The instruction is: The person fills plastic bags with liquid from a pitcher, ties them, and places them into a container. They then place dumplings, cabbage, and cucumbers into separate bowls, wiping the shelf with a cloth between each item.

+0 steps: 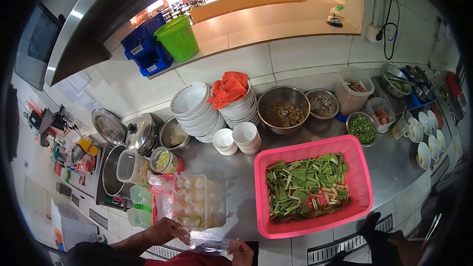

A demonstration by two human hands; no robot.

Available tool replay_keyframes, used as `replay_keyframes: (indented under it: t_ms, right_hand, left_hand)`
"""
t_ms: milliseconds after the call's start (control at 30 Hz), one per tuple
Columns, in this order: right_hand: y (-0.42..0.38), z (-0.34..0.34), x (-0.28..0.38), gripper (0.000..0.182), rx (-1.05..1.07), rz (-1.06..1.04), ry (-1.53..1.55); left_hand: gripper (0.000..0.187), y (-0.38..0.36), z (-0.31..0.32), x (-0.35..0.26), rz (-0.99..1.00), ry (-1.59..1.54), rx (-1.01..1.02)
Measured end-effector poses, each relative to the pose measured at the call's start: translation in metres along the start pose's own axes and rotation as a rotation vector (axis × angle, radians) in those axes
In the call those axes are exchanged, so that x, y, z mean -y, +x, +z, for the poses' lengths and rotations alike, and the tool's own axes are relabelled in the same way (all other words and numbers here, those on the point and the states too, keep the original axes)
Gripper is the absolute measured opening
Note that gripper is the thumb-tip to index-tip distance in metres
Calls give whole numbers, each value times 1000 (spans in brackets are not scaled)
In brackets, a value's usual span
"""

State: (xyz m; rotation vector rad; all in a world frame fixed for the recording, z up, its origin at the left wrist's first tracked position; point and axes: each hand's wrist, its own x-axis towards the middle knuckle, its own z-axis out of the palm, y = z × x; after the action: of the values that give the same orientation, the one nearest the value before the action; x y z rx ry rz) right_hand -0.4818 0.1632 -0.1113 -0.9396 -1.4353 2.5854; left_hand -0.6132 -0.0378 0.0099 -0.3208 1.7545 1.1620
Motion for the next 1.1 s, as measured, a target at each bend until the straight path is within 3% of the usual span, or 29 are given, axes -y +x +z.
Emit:
replay_keyframes:
  t_ms: [33,133,167,233,300,367,400,467,500,533,567,600,633,667,700,767,900,933,967,1033,1067,1100]
  right_hand:
    - [3,-3,-11,14,-8,-9,-3]
    - [13,-4,-43,10,-84,-346,-515]
    - [6,5,-25,13,-65,-455,-609]
    - [-12,24,11,14,-73,-484,-583]
    - [-25,31,28,14,-170,-479,-518]
    - [-38,35,38,18,-205,-579,-533]
    - [-46,39,47,18,-267,-588,-520]
    - [-67,48,55,23,-624,-922,-787]
    - [-86,59,55,23,-659,-927,-787]
    - [-111,77,58,26,-639,-897,-638]
    - [-136,97,62,28,-608,-865,-491]
    - [-163,120,67,30,-379,-813,-467]
    - [-174,137,54,30,-394,-803,-461]
    - [-181,155,42,29,-307,-869,-538]
    - [-188,167,33,28,-219,-938,-618]
    - [-193,178,11,25,-238,-970,-576]
    - [-218,177,-27,15,-220,-852,-514]
    - [-228,179,-29,12,-128,-602,-372]
    - [-237,180,-32,10,-33,-359,-237]
    - [-245,178,-41,15,58,-366,-107]
    - [-250,173,-44,15,129,-240,3]
    - [-253,170,-52,15,200,-108,116]
  left_hand:
    - [29,-3,2,4,7,3,10]
    - [26,-17,11,-4,28,-477,420]
    - [26,-24,13,-5,-18,-431,489]
    - [26,-31,14,0,201,-635,569]
    - [21,-30,4,19,276,-609,344]
    - [13,-41,5,22,338,-666,266]
    - [19,-41,-7,28,319,-366,265]
    - [22,-42,-19,47,335,-359,224]
    - [24,-46,-21,58,369,-401,143]
    - [4,-68,-8,49,535,-448,158]
    - [4,-69,-6,53,541,-440,177]
    - [9,-66,-8,64,639,-435,140]
    - [18,-71,-12,76,729,-426,101]
    - [15,-81,-9,81,708,-531,245]
    - [15,-88,-15,92,701,-522,259]
    - [10,-100,-25,104,482,-645,395]
    - [27,-131,-39,131,425,-460,463]
    - [41,-117,-56,146,127,-796,815]
    - [41,-123,-61,157,121,-797,804]
    - [41,-127,-60,169,41,-807,836]
    - [32,-136,-57,166,27,-601,849]
    - [32,-137,-62,168,35,-593,839]
